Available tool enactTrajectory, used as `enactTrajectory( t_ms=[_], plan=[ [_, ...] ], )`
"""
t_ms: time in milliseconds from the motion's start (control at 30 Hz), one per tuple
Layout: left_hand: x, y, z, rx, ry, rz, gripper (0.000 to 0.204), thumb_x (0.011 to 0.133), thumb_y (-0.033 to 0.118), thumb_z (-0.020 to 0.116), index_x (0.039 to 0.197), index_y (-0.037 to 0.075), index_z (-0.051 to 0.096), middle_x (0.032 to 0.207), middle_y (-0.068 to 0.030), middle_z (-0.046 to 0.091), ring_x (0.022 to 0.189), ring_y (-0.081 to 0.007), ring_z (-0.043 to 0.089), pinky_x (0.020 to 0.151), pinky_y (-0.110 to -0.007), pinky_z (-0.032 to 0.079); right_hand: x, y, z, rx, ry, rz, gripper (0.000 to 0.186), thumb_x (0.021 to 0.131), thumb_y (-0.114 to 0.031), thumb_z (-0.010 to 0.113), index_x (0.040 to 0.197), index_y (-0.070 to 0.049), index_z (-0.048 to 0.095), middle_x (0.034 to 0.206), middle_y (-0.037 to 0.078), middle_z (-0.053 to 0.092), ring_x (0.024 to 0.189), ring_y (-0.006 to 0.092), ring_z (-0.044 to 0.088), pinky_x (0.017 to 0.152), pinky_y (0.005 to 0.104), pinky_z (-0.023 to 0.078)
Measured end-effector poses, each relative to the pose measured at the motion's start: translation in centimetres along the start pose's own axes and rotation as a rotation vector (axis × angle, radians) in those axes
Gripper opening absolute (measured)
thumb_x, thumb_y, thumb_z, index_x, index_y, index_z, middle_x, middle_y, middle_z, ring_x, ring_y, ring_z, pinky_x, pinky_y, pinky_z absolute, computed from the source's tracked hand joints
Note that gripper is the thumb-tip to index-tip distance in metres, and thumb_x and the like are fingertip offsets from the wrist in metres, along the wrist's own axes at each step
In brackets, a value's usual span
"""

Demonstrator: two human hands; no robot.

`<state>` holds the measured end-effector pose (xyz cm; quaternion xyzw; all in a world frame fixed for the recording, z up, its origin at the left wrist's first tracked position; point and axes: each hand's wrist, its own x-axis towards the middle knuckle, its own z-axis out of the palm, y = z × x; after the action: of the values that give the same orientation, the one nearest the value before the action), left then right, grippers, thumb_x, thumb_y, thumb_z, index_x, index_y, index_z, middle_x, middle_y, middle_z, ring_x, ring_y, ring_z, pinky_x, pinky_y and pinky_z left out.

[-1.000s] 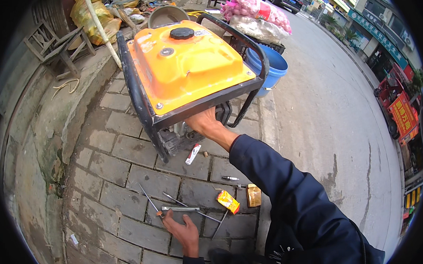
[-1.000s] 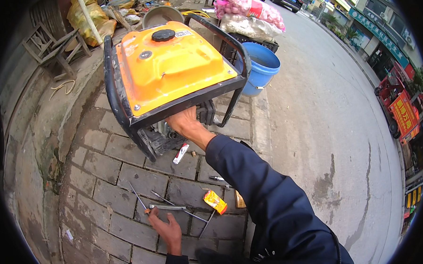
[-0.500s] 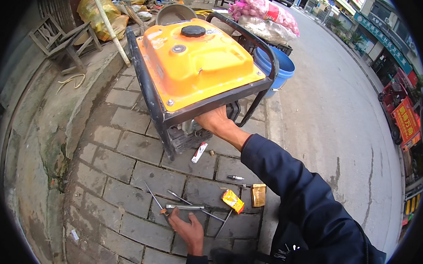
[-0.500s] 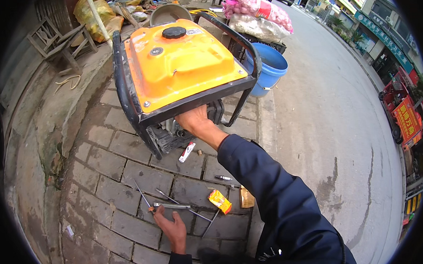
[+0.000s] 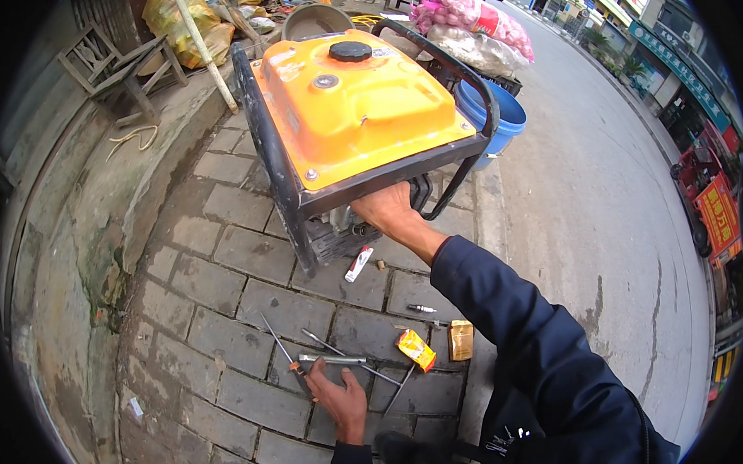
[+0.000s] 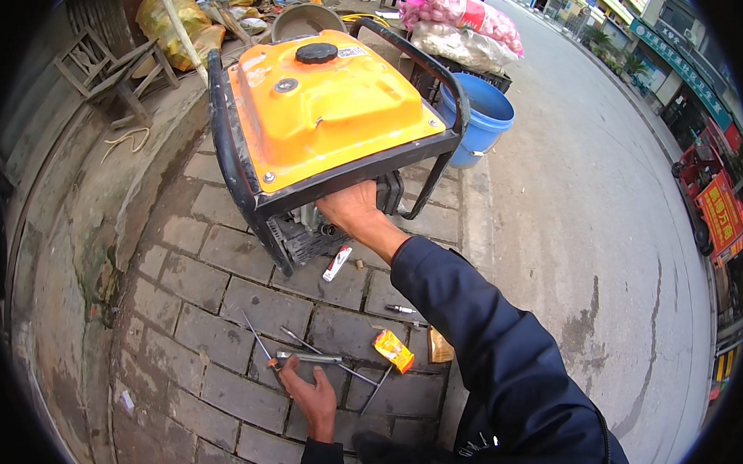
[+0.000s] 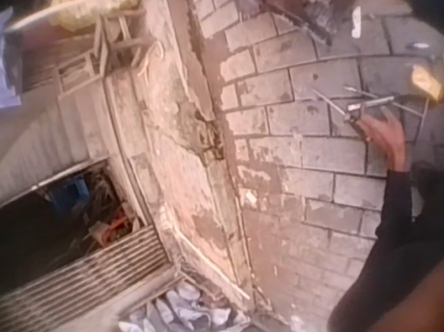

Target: The person uses a screwdriver to remove and reinstall screws on a yellow portable generator. They repeatedly pull the starter cord to test the engine, then continue adjusting internal components with the screwdriver and a socket wrench.

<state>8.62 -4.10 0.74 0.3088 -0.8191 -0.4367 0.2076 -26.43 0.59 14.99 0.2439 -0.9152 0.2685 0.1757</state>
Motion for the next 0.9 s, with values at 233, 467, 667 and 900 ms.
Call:
enactTrajectory(
  t_ms=[233, 467, 667, 900],
  plan=[
    [-0.03, 0.19, -0.19, -0.033, -0.008, 0.013, 0.05, 0.085, 0.002, 0.066, 0.13, -0.008, 0.048, 0.124, -0.0282, 0.053, 0.122, -0.0465, 0.049, 0.108, -0.054, 0.036, 0.31, 0.56, 0.61, -0.065, 0.125, -0.153, 0.033, 0.091, -0.03, 0.067, 0.115, -0.007, 0.07, 0.112, 0.021, 0.071, 0.106, 0.0436, 0.066, 0.087, 0.0514, 0.054],
    [-0.28, -0.09, 0.27, -0.035, -0.015, -0.022, 0.049, 0.085, 0.002, 0.065, 0.13, -0.009, 0.047, 0.125, -0.0305, 0.052, 0.123, -0.0485, 0.048, 0.108, -0.055, 0.035, 0.36, 0.63, 0.33, -0.085, 0.116, -0.182, 0.033, 0.087, -0.023, 0.069, 0.115, -0.006, 0.07, 0.112, 0.021, 0.071, 0.106, 0.043, 0.066, 0.086, 0.0514, 0.055],
    [-0.46, -0.31, 0.53, -0.027, -0.024, -0.011, 0.05, 0.085, 0.003, 0.065, 0.13, -0.008, 0.047, 0.127, -0.0305, 0.052, 0.124, -0.0484, 0.047, 0.109, -0.055, 0.034, 0.04, 0.2, 0.22, -0.001, 0.026, -0.004, 0.03, 0.087, -0.022, 0.067, 0.113, -0.007, 0.071, 0.11, 0.019, 0.072, 0.106, 0.042, 0.067, 0.086, 0.0509, 0.055],
    [-0.27, 0.19, 0.38, -0.037, -0.034, -0.024, 0.049, 0.086, 0.004, 0.066, 0.13, -0.007, 0.048, 0.127, -0.0278, 0.054, 0.124, -0.0462, 0.047, 0.109, -0.054, 0.034, 0.48, 0.58, 0.45, -0.065, 0.11, -0.128, 0.031, 0.086, -0.021, 0.069, 0.113, -0.006, 0.071, 0.11, 0.02, 0.071, 0.105, 0.0438, 0.067, 0.086, 0.0517, 0.055]
  ],
)
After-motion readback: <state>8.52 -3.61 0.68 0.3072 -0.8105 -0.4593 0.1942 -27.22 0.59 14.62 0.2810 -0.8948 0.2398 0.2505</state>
